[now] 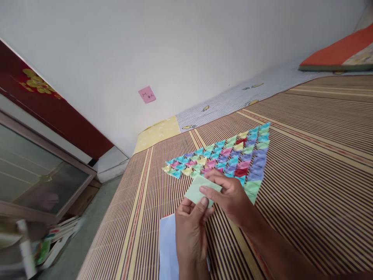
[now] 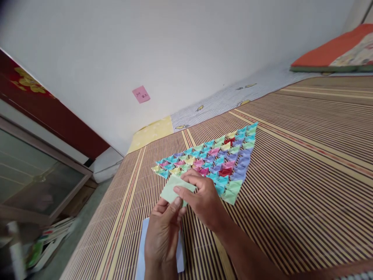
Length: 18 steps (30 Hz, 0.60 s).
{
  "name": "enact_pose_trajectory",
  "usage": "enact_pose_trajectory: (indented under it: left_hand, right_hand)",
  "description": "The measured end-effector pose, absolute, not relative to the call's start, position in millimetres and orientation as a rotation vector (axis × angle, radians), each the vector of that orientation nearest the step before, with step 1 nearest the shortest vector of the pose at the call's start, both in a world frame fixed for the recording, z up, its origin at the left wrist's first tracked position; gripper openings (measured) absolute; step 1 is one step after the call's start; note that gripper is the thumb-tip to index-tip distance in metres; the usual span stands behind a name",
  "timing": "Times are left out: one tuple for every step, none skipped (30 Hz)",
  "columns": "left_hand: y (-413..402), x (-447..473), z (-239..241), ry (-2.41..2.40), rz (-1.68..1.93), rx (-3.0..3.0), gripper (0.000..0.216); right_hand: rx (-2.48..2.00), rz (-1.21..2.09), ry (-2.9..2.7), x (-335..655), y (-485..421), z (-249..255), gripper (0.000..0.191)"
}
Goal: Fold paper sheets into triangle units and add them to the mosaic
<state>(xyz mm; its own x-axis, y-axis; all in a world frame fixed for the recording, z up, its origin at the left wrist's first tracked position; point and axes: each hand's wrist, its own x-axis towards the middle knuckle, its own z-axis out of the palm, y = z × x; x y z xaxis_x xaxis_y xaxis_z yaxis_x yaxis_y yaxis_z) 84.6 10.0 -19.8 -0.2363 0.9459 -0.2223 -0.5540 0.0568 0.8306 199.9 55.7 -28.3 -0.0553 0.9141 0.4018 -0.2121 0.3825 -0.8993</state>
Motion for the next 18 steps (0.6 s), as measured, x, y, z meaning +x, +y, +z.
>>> enact_pose_trajectory:
  left_hand:
    - [10, 86, -19, 1.023, 1.521, 0.507, 0.04]
    - [10, 87, -19, 1.006, 1.516, 0.505, 0.04]
    - [11, 87, -19, 0.986, 1.509, 0.512, 0.04]
    - [11, 87, -19, 0.968, 1.503, 0.523, 0.041]
    - [11, 88, -19, 0.958, 1.5, 0.537, 0.042]
    - [11, 88, -19, 0.959, 1.501, 0.547, 0.042]
    - [10, 88, -20, 0.969, 1.504, 0.554, 0.043]
    - [10, 88, -20, 0.986, 1.506, 0.558, 0.043]
    - [9, 89, -20, 1.004, 1.505, 0.558, 0.044]
    - [9, 89, -20, 1.019, 1.502, 0.556, 0.045]
    - [8, 89, -20, 1.031, 1.5, 0.549, 0.045]
    - [8, 90, -20, 1.039, 1.5, 0.54, 0.045]
    - [8, 89, -21, 1.046, 1.502, 0.53, 0.045]
    - [8, 89, -21, 1.053, 1.507, 0.519, 0.045]
    - [9, 89, -21, 1.061, 1.516, 0.51, 0.045]
    - [9, 88, -22, 1.07, 1.526, 0.502, 0.045]
    - [9, 88, -22, 1.077, 1.538, 0.496, 0.045]
    - [10, 87, -22, 1.078, 1.548, 0.491, 0.044]
  right_hand:
    - [-0.718, 1.067, -1.316, 199, 54, -27, 0.014]
    - [-0.722, 1.072, -1.335, 198, 53, -27, 0.015]
    - [-0.728, 1.075, -1.349, 198, 52, -26, 0.016]
    - [-0.735, 1.079, -1.359, 198, 51, -26, 0.016]
    - [-0.742, 1.085, -1.367, 199, 50, -26, 0.016]
    - [-0.748, 1.095, -1.375, 200, 51, -27, 0.017]
    - [-0.753, 1.103, -1.383, 201, 51, -27, 0.017]
    - [-0.754, 1.106, -1.386, 202, 53, -27, 0.018]
    - [-0.753, 1.099, -1.377, 204, 55, -28, 0.019]
    - [-0.752, 1.086, -1.357, 205, 57, -28, 0.021]
    - [-0.758, 1.065, -1.317, 208, 59, -29, 0.022]
    - [-0.774, 1.044, -1.266, 210, 61, -28, 0.023]
    - [-0.798, 1.033, -1.218, 214, 63, -28, 0.024]
    - [-0.826, 1.038, -1.181, 217, 64, -28, 0.024]
    - [-0.848, 1.061, -1.168, 221, 65, -27, 0.023]
    - [-0.86, 1.098, -1.174, 225, 66, -26, 0.023]
    - [-0.857, 1.15, -1.213, 229, 66, -26, 0.023]
    - [-0.841, 1.215, -1.283, 232, 65, -25, 0.023]
